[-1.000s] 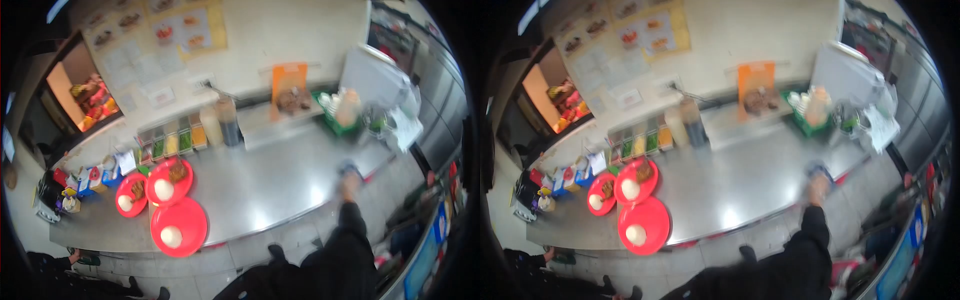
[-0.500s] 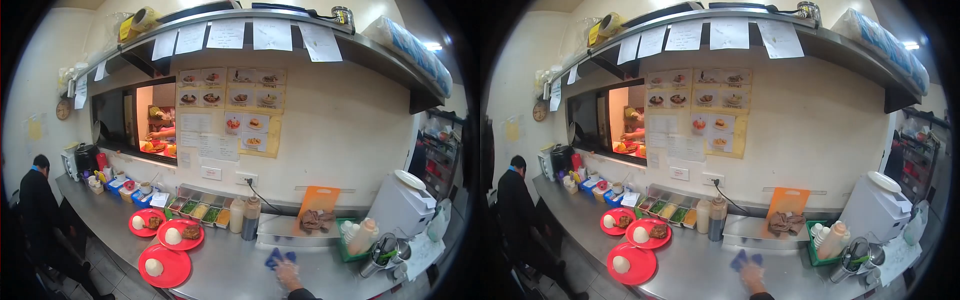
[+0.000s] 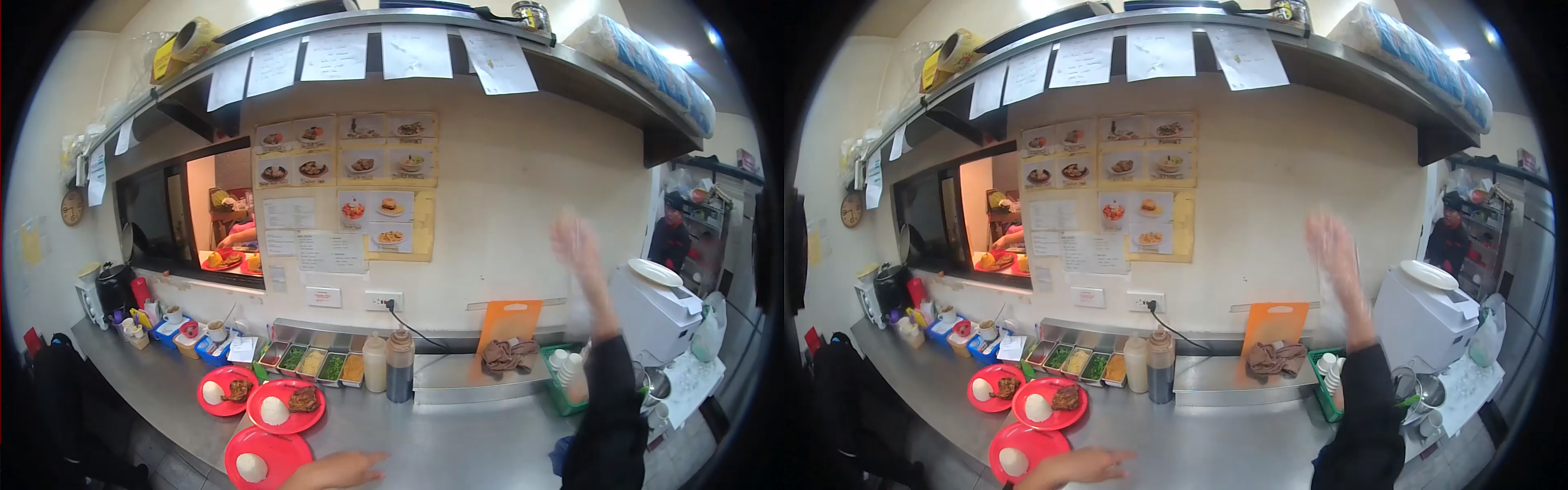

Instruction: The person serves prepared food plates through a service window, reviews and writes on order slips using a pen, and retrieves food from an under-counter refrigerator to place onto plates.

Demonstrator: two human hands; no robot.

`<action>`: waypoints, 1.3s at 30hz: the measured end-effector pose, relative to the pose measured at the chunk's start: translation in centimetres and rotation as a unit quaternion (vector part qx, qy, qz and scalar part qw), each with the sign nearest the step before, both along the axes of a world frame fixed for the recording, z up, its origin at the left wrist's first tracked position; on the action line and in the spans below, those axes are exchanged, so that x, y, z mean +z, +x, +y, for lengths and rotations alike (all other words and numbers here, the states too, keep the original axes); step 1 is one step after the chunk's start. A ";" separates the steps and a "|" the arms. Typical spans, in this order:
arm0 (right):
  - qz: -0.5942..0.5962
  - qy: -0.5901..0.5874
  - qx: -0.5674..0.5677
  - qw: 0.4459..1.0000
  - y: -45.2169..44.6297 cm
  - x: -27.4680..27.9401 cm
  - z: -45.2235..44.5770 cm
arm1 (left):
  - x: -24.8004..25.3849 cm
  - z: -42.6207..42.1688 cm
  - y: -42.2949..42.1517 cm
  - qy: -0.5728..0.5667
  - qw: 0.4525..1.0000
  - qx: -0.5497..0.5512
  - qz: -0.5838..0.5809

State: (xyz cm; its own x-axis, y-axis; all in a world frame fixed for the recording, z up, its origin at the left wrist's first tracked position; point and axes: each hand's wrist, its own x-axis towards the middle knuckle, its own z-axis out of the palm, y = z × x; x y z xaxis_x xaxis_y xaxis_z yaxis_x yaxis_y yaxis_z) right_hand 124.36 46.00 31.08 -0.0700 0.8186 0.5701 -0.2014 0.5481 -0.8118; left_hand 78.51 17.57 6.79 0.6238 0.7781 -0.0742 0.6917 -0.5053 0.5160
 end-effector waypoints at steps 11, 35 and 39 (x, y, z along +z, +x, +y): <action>0.314 0.285 -0.113 0.899 -24.6 16.1 -5.4 | 6.6 -4.0 -2.5 0.182 0.929 0.172 -0.274; -0.100 -0.054 0.256 0.960 -66.4 -24.3 -25.6 | -5.5 -4.2 -43.2 0.042 0.406 0.349 -0.843; -0.107 -0.142 0.233 0.956 -68.6 -30.5 -14.2 | -10.7 -4.7 -49.1 -0.029 0.404 0.388 -0.828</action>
State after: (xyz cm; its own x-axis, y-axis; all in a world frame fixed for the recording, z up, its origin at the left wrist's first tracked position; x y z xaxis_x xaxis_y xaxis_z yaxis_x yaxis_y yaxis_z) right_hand 55.78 31.84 0.56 -0.5556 0.7895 0.2607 -0.1820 0.1906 -0.9647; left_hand 29.37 12.88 -3.90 -0.5744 0.8139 -0.0875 -0.6878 -0.4220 0.5906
